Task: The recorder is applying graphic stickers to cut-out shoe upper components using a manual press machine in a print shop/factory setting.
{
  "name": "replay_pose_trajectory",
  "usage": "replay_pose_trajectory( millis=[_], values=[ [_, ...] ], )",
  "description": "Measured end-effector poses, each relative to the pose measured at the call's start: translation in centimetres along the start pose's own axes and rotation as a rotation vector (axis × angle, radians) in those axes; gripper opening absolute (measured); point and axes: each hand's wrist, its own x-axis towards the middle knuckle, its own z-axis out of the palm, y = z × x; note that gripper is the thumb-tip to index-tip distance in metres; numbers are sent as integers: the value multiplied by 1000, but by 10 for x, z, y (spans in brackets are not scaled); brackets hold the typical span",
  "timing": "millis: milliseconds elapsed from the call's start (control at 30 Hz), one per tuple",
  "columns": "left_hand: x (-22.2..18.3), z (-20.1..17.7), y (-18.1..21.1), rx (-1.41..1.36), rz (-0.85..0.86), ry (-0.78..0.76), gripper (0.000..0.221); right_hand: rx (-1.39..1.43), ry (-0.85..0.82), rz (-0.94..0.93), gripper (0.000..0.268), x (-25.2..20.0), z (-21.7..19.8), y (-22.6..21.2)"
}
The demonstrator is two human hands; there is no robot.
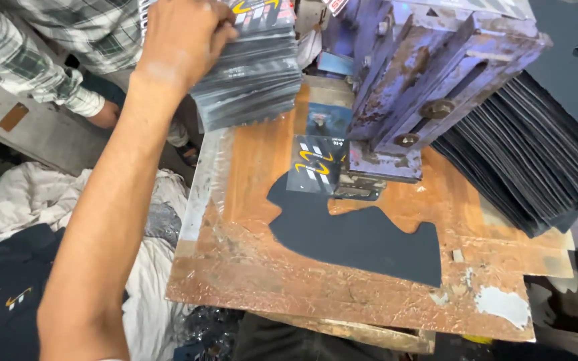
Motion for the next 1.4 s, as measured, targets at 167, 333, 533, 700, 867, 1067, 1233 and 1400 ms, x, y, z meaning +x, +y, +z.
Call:
replay_pose_trajectory(
  millis=[167,333,533,700,867,1067,1233,1400],
  values=[
    [2,8,-2,91,130,126,10,-205,51,-96,39,-65,83,-108],
    [-92,-37,143,-109,138,218,19,403,-360,56,51,-65,147,-352],
    [-213,27,275,-602,147,-420,36,751,-625,111,44,-40,208,-363],
    [-157,85,206,-496,73,-140,46,455,-252,-150,13,-29,146,-262],
    [-63,185,148,-655,-285,-428,58,-500,445,-381,35,-35,60,-344],
    [-57,250,158,-127,-237,-757,29,-424,545,-819,60,62,-1,-473],
    [-150,96,145,-409,-342,-486,54,-428,230,-875,51,176,4,-451],
    [-203,19,93,-211,-736,-850,68,-204,117,-404,37,185,-17,-439]
  ],
)
